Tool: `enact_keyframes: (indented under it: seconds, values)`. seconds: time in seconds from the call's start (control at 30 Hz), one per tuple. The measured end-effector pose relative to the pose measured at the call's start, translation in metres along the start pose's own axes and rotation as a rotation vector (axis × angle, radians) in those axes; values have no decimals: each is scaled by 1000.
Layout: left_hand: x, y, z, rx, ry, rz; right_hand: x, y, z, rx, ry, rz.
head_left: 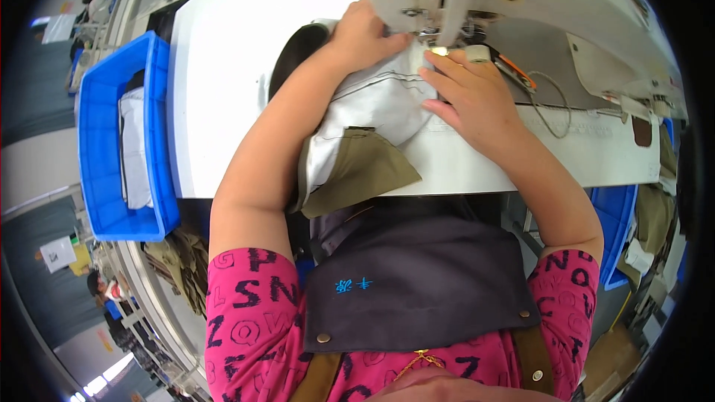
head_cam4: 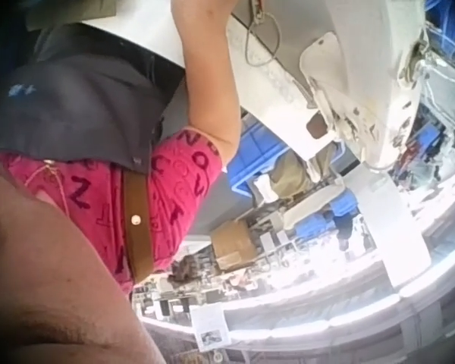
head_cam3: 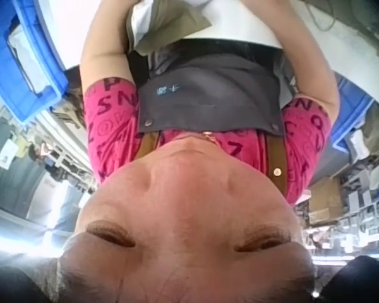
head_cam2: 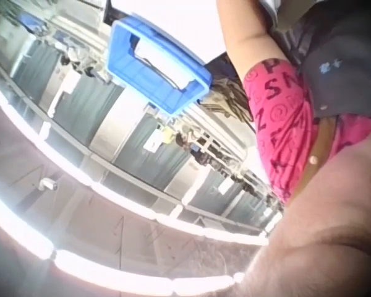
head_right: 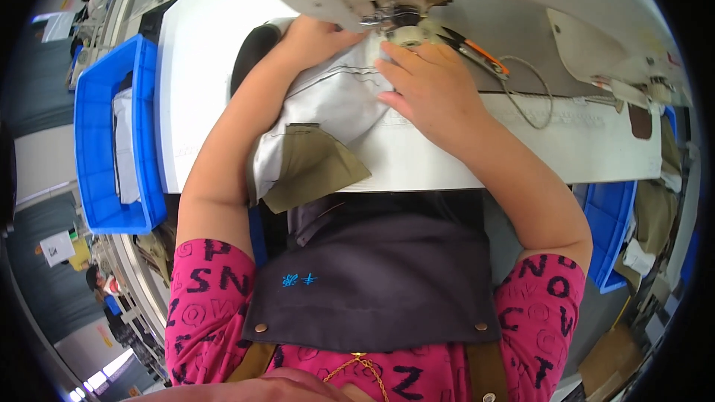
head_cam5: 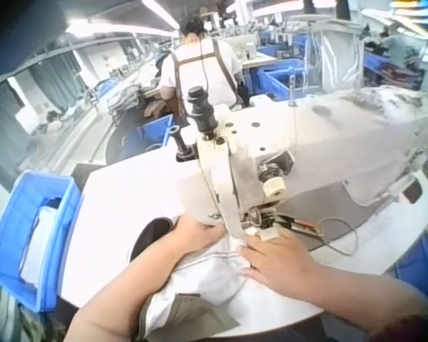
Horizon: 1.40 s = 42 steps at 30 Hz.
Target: Sewing fabric and leather components together using an industrial sewing machine to assemble an item.
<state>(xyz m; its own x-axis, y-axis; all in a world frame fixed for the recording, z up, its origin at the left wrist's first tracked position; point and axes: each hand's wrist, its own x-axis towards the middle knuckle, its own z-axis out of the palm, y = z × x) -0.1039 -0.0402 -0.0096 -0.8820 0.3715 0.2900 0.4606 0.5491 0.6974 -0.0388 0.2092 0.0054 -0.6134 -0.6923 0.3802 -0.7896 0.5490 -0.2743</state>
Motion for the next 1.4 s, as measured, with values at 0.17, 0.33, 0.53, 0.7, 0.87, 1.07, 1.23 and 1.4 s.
enact_keyframes:
  seconds: [0.17,0.33,0.53,0.7,0.87,1.07,1.23,1.4]
  values:
    - [0,6,2,173,-105,-228,-2,8,-2,-39,-48,7]
    - [-13,22,-22,653,-303,-386,-2,13,25,11,-1,-57]
    - [-26,148,-55,613,-385,-36,-2,5,35,-11,183,-95]
    - [-28,145,5,549,-411,-271,-15,-4,21,-97,29,-212]
    - [-68,71,23,378,-61,-45,14,9,-13,228,-226,-164]
    - [-69,67,27,494,24,-32,24,36,20,86,-40,-115]
    - [-66,54,22,355,-31,-85,25,40,7,109,-181,6]
    - [-64,82,27,367,23,-79,12,47,-20,52,-292,77]
